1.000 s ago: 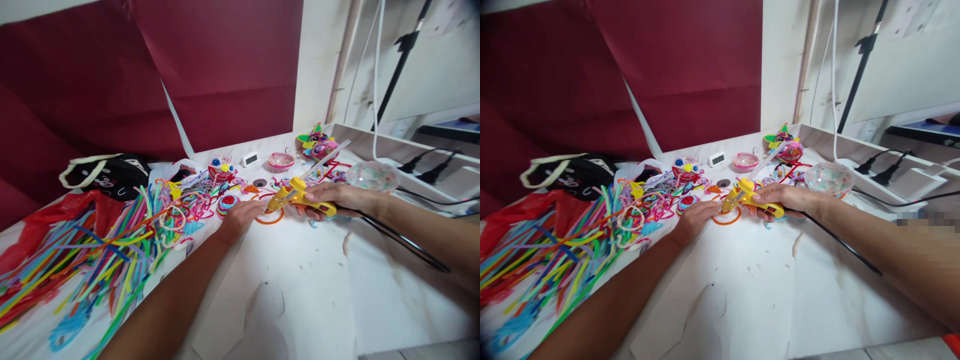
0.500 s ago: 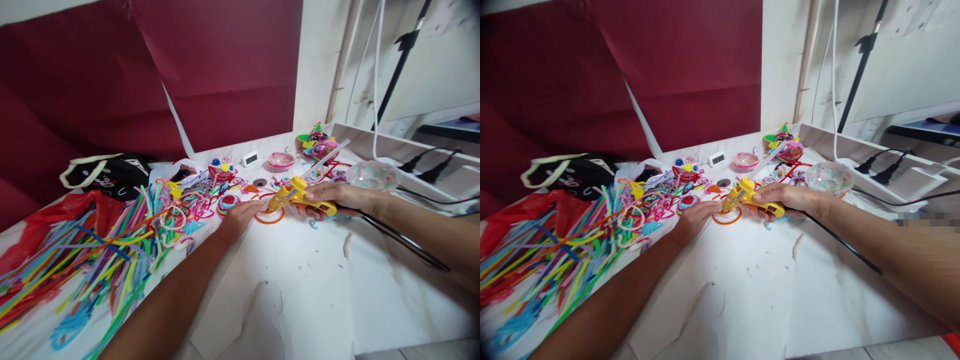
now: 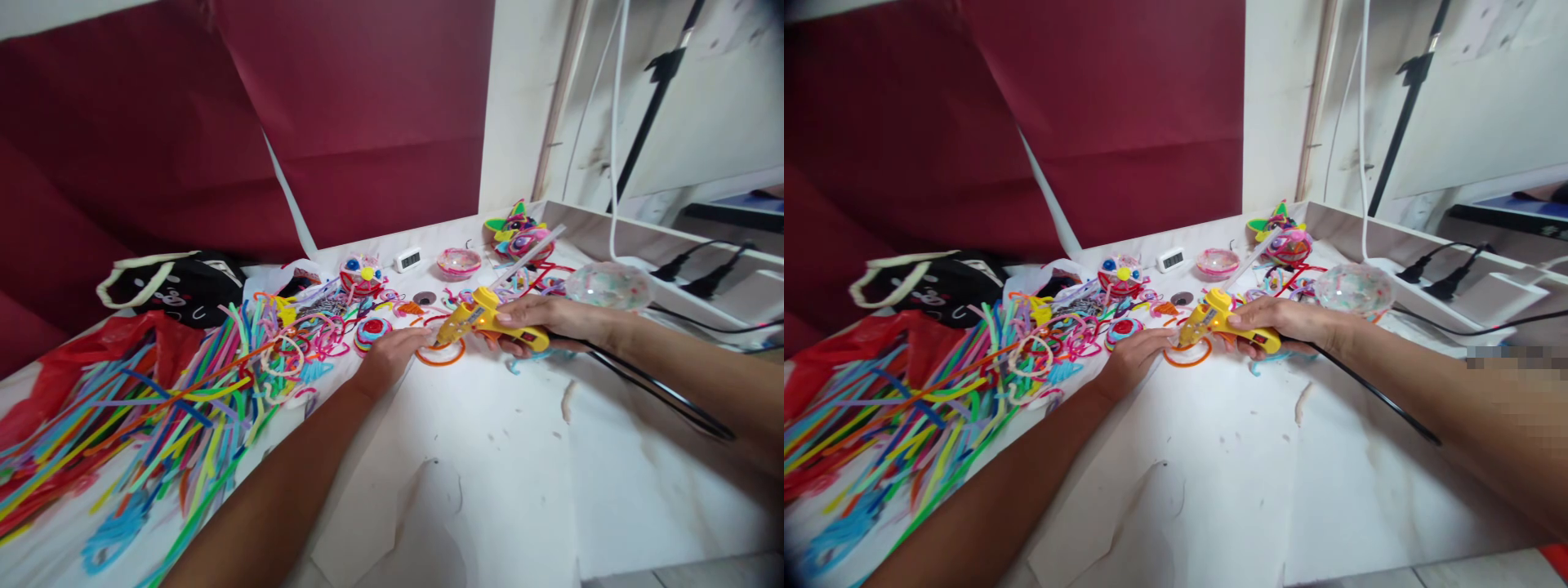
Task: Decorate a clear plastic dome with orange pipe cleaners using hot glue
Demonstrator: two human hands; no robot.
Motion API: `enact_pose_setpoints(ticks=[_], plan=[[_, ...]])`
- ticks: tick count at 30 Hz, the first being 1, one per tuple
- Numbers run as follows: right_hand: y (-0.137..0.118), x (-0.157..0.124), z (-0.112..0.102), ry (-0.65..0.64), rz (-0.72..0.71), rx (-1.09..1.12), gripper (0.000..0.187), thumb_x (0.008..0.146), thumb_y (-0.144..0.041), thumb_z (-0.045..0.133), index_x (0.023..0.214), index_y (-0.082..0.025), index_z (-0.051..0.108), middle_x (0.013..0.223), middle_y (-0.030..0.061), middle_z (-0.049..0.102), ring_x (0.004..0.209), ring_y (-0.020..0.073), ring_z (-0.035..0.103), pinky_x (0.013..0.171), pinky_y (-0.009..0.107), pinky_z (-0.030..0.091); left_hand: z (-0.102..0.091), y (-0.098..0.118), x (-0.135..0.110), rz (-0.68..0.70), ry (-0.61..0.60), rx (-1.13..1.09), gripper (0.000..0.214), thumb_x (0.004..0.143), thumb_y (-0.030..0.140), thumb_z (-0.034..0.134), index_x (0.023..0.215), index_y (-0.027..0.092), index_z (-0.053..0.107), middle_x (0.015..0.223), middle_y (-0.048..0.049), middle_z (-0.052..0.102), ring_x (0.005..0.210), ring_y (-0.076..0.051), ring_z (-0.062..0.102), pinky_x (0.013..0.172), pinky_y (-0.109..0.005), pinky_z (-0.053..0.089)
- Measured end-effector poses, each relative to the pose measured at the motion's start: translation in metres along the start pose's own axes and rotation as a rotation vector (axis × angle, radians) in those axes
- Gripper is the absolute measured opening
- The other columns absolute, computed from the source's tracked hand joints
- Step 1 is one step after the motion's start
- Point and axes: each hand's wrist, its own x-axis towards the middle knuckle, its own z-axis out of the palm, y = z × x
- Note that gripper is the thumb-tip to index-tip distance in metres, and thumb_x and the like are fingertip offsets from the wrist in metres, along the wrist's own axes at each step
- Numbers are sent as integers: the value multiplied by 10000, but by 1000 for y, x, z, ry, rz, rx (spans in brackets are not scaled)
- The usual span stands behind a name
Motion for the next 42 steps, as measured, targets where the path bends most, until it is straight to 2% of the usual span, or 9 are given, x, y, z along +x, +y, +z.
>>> enact_pose_setpoints(ticks=[15, 25, 32, 42], plan=[[-1, 1, -1, -22, -22, -1, 399, 795, -452, 602, 838, -58, 642, 613, 37, 552, 525, 101, 479, 452, 226, 351, -2, 2, 1, -13, -36, 28, 188, 876, 104, 488, 979, 136, 642, 1090, -109, 679, 1043, -167, 629, 898, -317, 530], [-13, -7, 12, 19, -27, -14, 350, 808, -443, 589, 783, -101, 661, 552, 16, 516, 494, 104, 435, 471, 250, 358, -3, 3, 3, -42, -42, 2, 208, 893, 129, 456, 977, 147, 645, 1097, -107, 676, 1040, -168, 630, 908, -327, 526], [-13, -11, 9, -8, -43, 41, 313, 821, -382, 588, 802, -76, 648, 634, 36, 543, 532, 95, 434, 479, 240, 363, -3, 2, 2, -21, -47, 16, 186, 886, 117, 465, 951, 139, 638, 1090, -115, 674, 1033, -174, 631, 895, -328, 532], [-12, -14, 2, -17, -31, 24, 326, 840, -383, 565, 846, -68, 650, 622, 26, 509, 536, 102, 431, 496, 259, 346, -2, 2, 1, -16, -40, 21, 186, 883, 102, 463, 956, 147, 628, 1091, -103, 673, 1036, -172, 628, 900, -330, 528]])
